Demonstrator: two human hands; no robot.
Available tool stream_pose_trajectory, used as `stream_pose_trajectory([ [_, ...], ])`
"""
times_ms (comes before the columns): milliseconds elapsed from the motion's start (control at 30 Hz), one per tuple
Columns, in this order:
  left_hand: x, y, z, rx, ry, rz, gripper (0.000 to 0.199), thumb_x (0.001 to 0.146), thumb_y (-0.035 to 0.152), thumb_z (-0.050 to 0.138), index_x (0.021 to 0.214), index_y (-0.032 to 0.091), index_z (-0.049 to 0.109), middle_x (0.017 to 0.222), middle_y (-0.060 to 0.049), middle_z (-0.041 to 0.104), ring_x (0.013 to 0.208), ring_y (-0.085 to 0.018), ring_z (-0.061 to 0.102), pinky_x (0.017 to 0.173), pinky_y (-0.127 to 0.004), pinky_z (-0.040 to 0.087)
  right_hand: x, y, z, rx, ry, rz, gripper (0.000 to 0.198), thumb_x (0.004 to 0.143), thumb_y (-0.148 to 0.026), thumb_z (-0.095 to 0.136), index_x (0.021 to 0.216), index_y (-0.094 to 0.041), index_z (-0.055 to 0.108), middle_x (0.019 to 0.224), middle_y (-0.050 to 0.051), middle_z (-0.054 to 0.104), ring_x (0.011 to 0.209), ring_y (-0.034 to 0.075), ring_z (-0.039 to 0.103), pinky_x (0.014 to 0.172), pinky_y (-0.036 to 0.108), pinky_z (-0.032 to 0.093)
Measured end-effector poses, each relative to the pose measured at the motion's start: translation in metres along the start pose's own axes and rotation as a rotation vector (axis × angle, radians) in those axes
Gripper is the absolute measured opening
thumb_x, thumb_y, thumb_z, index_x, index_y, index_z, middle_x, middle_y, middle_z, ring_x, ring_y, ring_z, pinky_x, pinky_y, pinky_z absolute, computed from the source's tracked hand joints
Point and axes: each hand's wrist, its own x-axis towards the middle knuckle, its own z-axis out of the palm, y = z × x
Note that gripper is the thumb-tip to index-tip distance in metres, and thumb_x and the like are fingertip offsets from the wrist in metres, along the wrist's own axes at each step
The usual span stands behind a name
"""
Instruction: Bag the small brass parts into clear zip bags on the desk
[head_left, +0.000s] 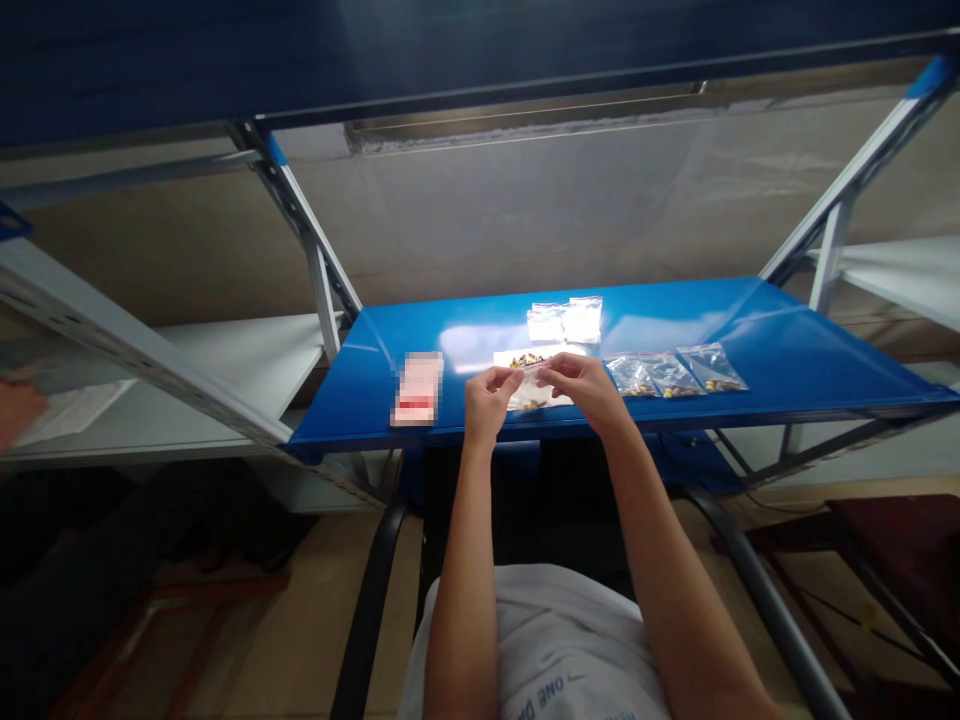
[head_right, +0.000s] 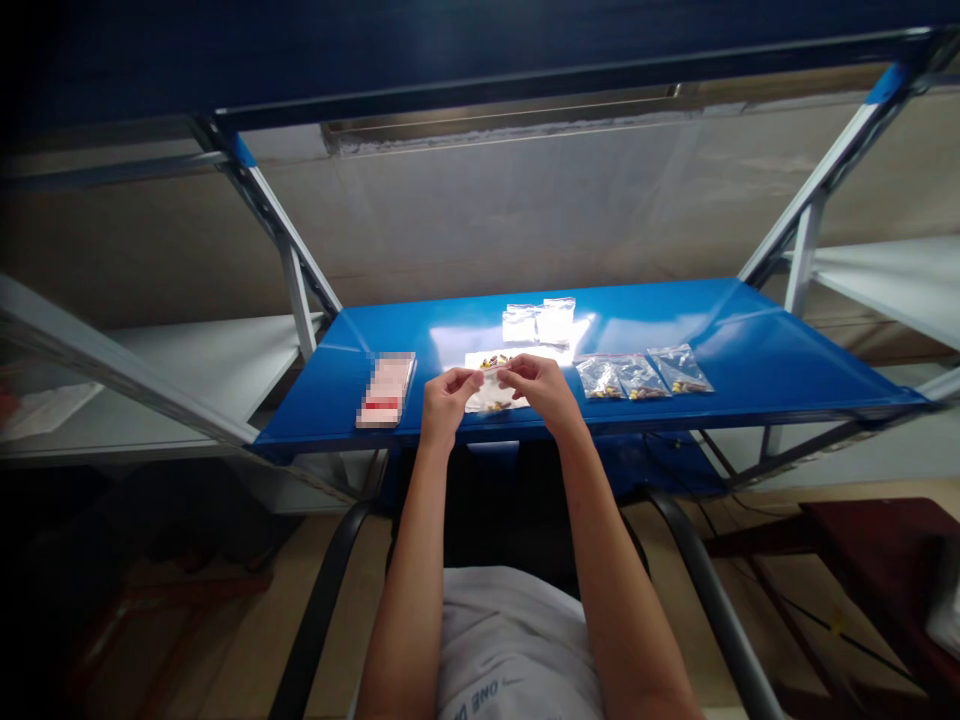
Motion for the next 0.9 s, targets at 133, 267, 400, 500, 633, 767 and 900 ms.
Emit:
stream_pose_trajectory([
  [133,-0.001,0.001,0.0,-0.028,0.046,-0.026,0.033,0.08,0.049,0.086,0.083,0.016,0.081,0.079,-0.005,0.077,0.075,-0.018,0.069,0.07,-0.028,0.052,0.0,-0.003,0.0,-0.022,-0.021,-0.014,0.038,0.076,-0.057,0.086,0.083,-0.021,0.075,0.079,0.005,0.076,0.076,0.021,0.07,0.062,0.03,0.054],
  [267,-0.001,0.001,0.0,-0.078,0.001,-0.05,0.034,0.077,0.048,0.088,0.089,0.017,0.082,0.086,-0.007,0.08,0.081,-0.02,0.072,0.075,-0.03,0.054,0.0,-0.004,0.0,-0.022,-0.008,-0.005,0.037,0.078,-0.056,0.085,0.084,-0.021,0.075,0.079,0.006,0.077,0.077,0.021,0.07,0.062,0.03,0.052],
  [400,-0.001,0.001,0.0,-0.102,-0.019,-0.059,0.034,0.077,0.046,0.088,0.097,0.018,0.083,0.092,-0.008,0.08,0.083,-0.021,0.073,0.078,-0.031,0.056,0.0,-0.002,-0.003,-0.006,0.032,0.003,0.034,0.078,-0.055,0.084,0.083,-0.022,0.073,0.081,0.006,0.078,0.078,0.021,0.07,0.06,0.029,0.049],
  [500,-0.002,0.003,0.001,-0.049,0.008,-0.038,0.028,0.081,0.045,0.084,0.088,0.018,0.081,0.083,-0.005,0.078,0.077,-0.018,0.07,0.073,-0.029,0.055,0.001,-0.001,-0.005,-0.014,0.04,0.011,0.034,0.078,-0.054,0.085,0.079,-0.023,0.072,0.081,0.005,0.078,0.077,0.021,0.07,0.059,0.029,0.047],
  [633,-0.003,0.008,0.003,-0.057,0.007,-0.016,0.021,0.083,0.041,0.08,0.086,0.02,0.078,0.076,-0.002,0.073,0.07,-0.016,0.067,0.068,-0.026,0.053,0.0,0.0,-0.005,0.004,0.034,0.026,0.032,0.078,-0.05,0.085,0.076,-0.023,0.07,0.081,0.005,0.077,0.075,0.019,0.068,0.058,0.027,0.045],
  [767,-0.004,0.012,0.005,-0.076,0.0,-0.019,0.017,0.083,0.039,0.079,0.084,0.021,0.077,0.077,-0.002,0.073,0.07,-0.015,0.067,0.064,-0.025,0.051,-0.001,0.001,-0.006,0.042,-0.002,0.036,0.033,0.078,-0.052,0.084,0.077,-0.023,0.069,0.082,0.004,0.075,0.076,0.018,0.066,0.058,0.026,0.044],
  [900,-0.004,0.011,0.006,-0.081,-0.004,-0.019,0.018,0.085,0.039,0.077,0.085,0.022,0.075,0.08,-0.002,0.073,0.072,-0.015,0.068,0.064,-0.025,0.051,0.0,0.003,-0.005,0.036,-0.043,0.065,0.038,0.078,-0.058,0.083,0.085,-0.022,0.072,0.082,0.004,0.073,0.075,0.017,0.065,0.057,0.025,0.044],
])
